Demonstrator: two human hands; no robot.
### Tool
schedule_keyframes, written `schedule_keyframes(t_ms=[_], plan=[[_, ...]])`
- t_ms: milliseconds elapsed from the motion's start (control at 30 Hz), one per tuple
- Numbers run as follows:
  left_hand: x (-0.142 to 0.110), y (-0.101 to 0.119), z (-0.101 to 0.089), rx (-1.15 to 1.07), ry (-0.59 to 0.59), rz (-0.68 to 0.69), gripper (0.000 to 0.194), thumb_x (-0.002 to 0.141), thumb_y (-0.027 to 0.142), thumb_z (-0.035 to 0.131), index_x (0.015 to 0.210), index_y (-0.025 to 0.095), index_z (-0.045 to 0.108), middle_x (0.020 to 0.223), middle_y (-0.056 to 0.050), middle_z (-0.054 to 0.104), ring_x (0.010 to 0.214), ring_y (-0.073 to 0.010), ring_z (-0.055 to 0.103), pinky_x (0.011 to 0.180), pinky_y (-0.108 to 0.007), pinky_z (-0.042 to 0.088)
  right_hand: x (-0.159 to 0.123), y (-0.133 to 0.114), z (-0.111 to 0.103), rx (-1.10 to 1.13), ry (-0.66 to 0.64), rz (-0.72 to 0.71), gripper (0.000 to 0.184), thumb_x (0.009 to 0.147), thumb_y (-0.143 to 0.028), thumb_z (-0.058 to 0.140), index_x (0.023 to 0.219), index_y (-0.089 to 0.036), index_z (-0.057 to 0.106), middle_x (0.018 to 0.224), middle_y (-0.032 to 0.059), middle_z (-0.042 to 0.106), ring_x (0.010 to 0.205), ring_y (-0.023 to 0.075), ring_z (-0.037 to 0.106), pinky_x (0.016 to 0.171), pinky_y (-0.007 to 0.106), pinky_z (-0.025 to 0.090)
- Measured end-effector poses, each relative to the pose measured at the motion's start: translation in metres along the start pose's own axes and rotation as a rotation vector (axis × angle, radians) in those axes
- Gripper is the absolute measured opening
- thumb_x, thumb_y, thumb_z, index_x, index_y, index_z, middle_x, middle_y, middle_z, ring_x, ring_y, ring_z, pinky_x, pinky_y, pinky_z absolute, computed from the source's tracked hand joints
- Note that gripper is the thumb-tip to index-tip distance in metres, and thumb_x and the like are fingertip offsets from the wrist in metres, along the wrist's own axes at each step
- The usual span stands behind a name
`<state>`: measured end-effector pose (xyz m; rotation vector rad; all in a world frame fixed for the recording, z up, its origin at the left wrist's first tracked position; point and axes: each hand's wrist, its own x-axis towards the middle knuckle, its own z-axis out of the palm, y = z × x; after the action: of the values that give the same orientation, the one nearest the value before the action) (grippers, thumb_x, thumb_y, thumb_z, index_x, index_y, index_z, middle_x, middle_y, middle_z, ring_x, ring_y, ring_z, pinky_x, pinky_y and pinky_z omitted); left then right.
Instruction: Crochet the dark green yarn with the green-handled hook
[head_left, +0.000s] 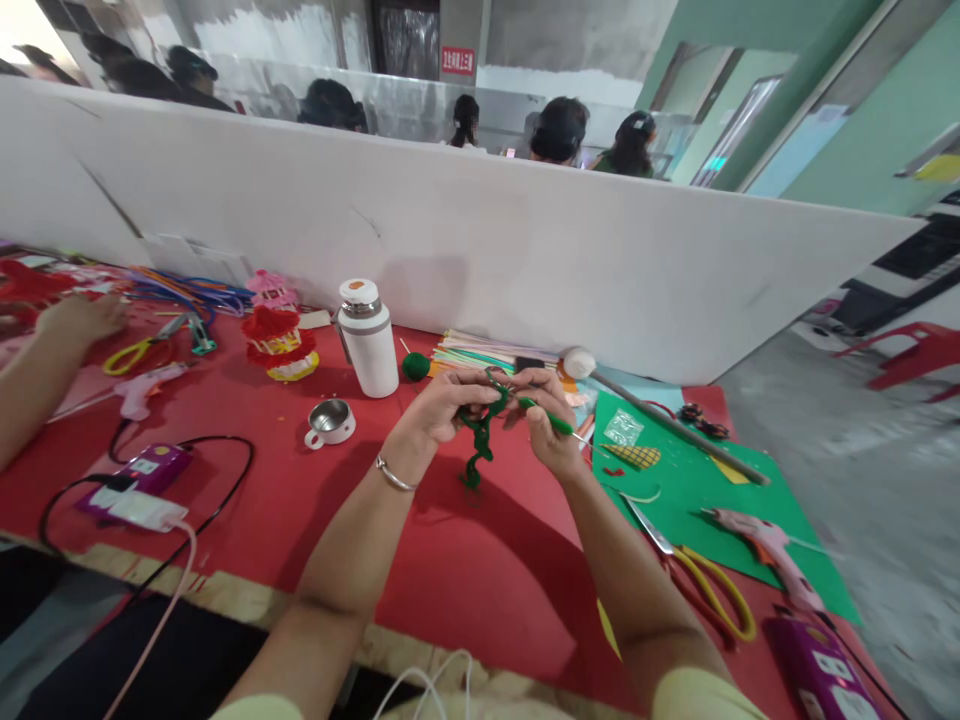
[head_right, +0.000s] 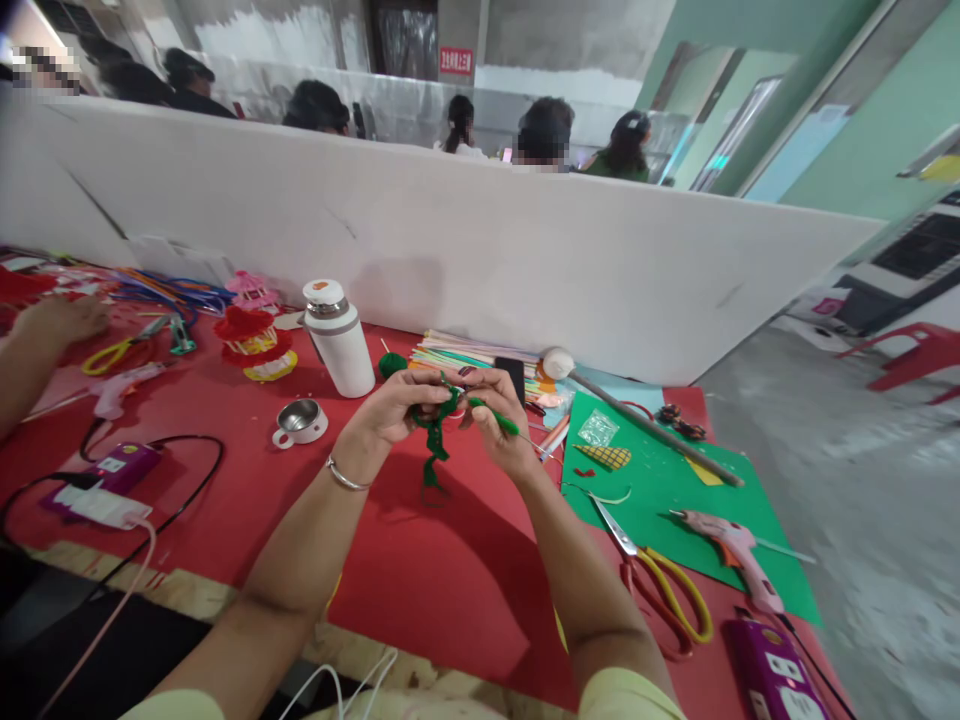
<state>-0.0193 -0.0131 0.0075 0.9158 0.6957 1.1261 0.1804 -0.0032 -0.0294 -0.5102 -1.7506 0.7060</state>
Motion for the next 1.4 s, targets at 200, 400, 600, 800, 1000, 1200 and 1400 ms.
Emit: schedule_keyframes(t_ms=[200,400,600,800,1000,1200,1400], plan=[[0.000,0.001,0.000,0.003,-0.037,-0.041,0.032,0.058,0.021,0.091,0.088,0.011,0.084,0.062,-0.002,0.068,0.049,-0.0053,0.046,0.049,-0.021,0.030,0.001,0.003,-0.014,-0.044,-0.093,-0.074,0.040,0.098,-0.061,0.060,0.105,-0.029,0.081,0.120,0.0122,0.061,0.109,0.0282,0.068,0.075,0.041,0.068],[-0.005,0.007,0.002,0.052,0.012,-0.073,0.035,0.055,0.020,0.090,0.088,0.012,0.085,0.064,-0.003,0.071,0.047,-0.0045,0.046,0.048,-0.020,0.029,0.002,0.006,-0.025,-0.033,-0.157,-0.100,0.037,0.095,-0.058,0.066,0.120,-0.034,0.080,0.126,0.0108,0.057,0.118,0.0292,0.066,0.093,0.047,0.066],[-0.006,0.009,-0.002,0.153,0.025,-0.048,0.034,0.057,0.020,0.087,0.090,0.012,0.087,0.061,-0.004,0.070,0.049,-0.0060,0.047,0.049,-0.020,0.028,0.006,-0.004,-0.035,-0.114,-0.245,-0.159,0.031,0.098,-0.044,0.069,0.127,-0.036,0.077,0.128,0.0099,0.057,0.119,0.0262,0.064,0.097,0.044,0.064],[-0.006,0.007,-0.007,0.242,-0.001,-0.012,0.031,0.059,0.019,0.082,0.089,0.012,0.087,0.067,-0.006,0.073,0.057,-0.0116,0.056,0.055,-0.024,0.038,0.009,-0.013,-0.038,-0.130,-0.277,-0.153,0.024,0.100,-0.033,0.068,0.121,-0.034,0.080,0.129,0.0100,0.057,0.116,0.0250,0.065,0.096,0.044,0.063],[-0.007,0.008,-0.007,0.238,-0.035,-0.023,0.025,0.058,0.019,0.080,0.081,0.013,0.086,0.068,-0.005,0.073,0.058,-0.0104,0.055,0.055,-0.023,0.038,0.009,-0.017,-0.040,-0.029,-0.263,-0.074,0.019,0.100,-0.032,0.067,0.107,-0.032,0.085,0.120,0.0090,0.061,0.119,0.0256,0.063,0.103,0.046,0.059],[-0.007,0.006,-0.004,0.191,-0.088,-0.028,0.029,0.060,0.021,0.085,0.087,0.012,0.087,0.074,-0.008,0.076,0.059,-0.0102,0.057,0.057,-0.024,0.040,0.006,-0.007,-0.027,0.263,-0.145,0.137,0.029,0.098,-0.043,0.066,0.084,-0.027,0.086,0.120,0.0081,0.064,0.109,0.0241,0.064,0.097,0.043,0.059],[-0.003,-0.008,0.019,0.177,0.027,0.189,0.031,0.062,0.022,0.092,0.092,0.014,0.086,0.082,-0.007,0.077,0.077,-0.0174,0.069,0.074,-0.030,0.055,0.005,-0.001,0.000,0.300,-0.021,0.221,0.051,0.100,-0.059,0.053,0.071,-0.021,0.070,0.123,0.0114,0.065,0.109,0.0264,0.065,0.089,0.043,0.061]])
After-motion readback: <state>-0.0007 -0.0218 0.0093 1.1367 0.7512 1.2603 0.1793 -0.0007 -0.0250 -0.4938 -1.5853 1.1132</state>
